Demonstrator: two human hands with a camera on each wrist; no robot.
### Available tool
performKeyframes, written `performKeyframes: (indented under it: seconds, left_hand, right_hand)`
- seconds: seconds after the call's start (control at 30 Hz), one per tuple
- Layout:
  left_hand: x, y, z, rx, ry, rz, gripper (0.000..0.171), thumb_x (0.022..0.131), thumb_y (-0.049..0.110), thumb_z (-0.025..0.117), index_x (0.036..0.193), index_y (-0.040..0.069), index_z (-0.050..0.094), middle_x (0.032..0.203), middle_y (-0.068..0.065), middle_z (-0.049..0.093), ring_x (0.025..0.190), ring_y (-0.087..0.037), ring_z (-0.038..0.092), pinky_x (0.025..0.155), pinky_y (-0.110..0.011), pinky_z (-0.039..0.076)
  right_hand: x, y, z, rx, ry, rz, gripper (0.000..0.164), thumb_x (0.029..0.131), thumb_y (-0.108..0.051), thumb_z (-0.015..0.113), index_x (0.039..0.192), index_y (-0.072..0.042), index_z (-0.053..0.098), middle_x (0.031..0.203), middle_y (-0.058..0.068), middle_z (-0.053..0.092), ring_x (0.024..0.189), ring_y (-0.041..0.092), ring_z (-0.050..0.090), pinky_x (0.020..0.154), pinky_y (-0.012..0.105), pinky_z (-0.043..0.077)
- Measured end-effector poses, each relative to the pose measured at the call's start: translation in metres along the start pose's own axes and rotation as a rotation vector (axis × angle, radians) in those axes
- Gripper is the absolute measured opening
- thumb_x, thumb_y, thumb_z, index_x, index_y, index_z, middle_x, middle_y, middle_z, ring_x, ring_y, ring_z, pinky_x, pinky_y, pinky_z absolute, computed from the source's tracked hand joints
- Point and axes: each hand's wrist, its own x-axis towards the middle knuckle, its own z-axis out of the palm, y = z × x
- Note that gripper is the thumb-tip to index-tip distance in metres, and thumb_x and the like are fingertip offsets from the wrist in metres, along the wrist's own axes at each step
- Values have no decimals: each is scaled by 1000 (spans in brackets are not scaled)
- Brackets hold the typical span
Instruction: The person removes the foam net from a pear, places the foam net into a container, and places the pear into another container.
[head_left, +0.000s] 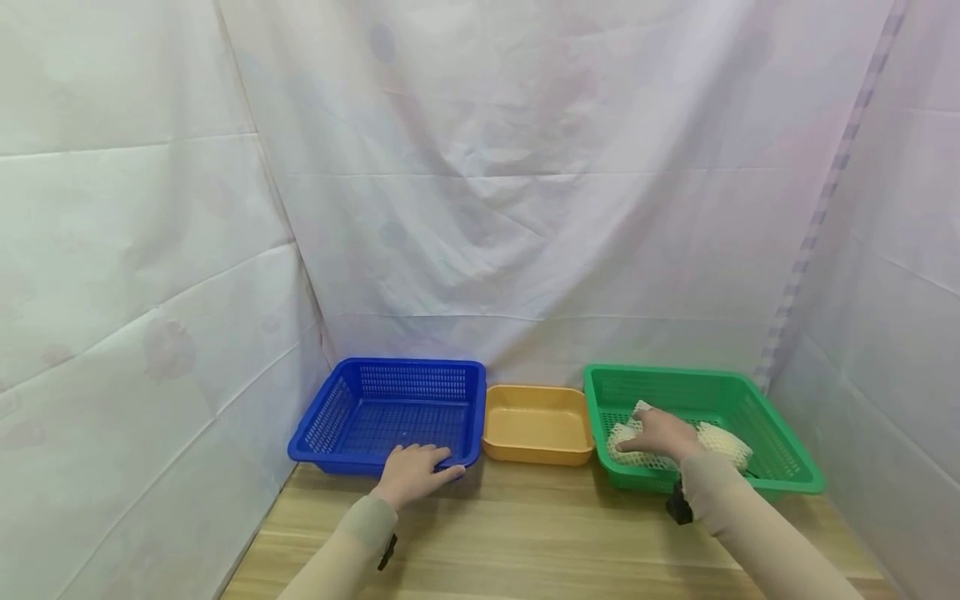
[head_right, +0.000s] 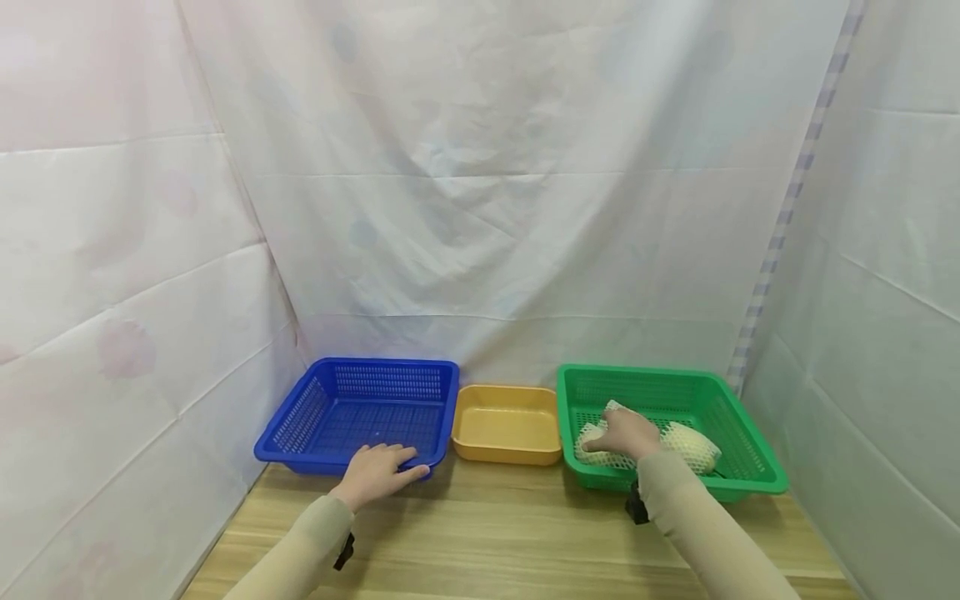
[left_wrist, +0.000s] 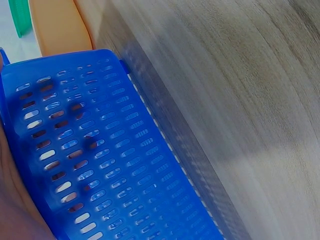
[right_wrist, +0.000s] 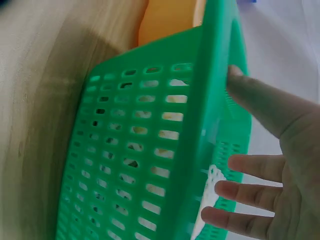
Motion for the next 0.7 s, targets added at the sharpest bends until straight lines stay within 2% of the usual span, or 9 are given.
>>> performKeyframes:
  seconds: [0.23, 0.4, 0.47, 0.7]
  left_hand:
    - [1, -1, 1, -8, -5, -5, 71, 89, 71, 42, 127, 16, 65, 124, -9, 64, 114, -38, 58, 94, -66, 36]
    - [0, 0, 1, -6, -5, -11, 75, 88, 74, 39, 127, 15, 65, 124, -9, 64, 115, -38, 57, 95, -66, 36]
    - [0, 0, 1, 1, -5, -12, 76, 87, 75, 38, 127, 16, 65, 124, -9, 64, 115, -38, 57, 95, -66, 36]
    - [0, 2, -1, -2, -4, -15, 65, 90, 67, 46, 126, 16, 66, 124, -10, 64, 114, -38, 57, 95, -65, 36]
  right_hand:
    - [2, 0, 8, 15, -20, -32, 78, 75, -52, 77, 127, 2, 59, 123, 22, 60, 109, 42, 57, 80, 56, 48]
    - [4, -2, 12, 18, -22, -45, 72, 75, -47, 79, 124, 2, 61, 119, 20, 63, 107, 41, 58, 81, 55, 48]
    - [4, -2, 14, 11, -19, -48, 71, 74, -45, 80, 124, 2, 61, 118, 20, 63, 106, 40, 59, 81, 56, 49]
    - [6, -1, 16, -19, -24, -27, 74, 75, -45, 79, 128, 2, 58, 122, 21, 61, 107, 41, 58, 79, 55, 49]
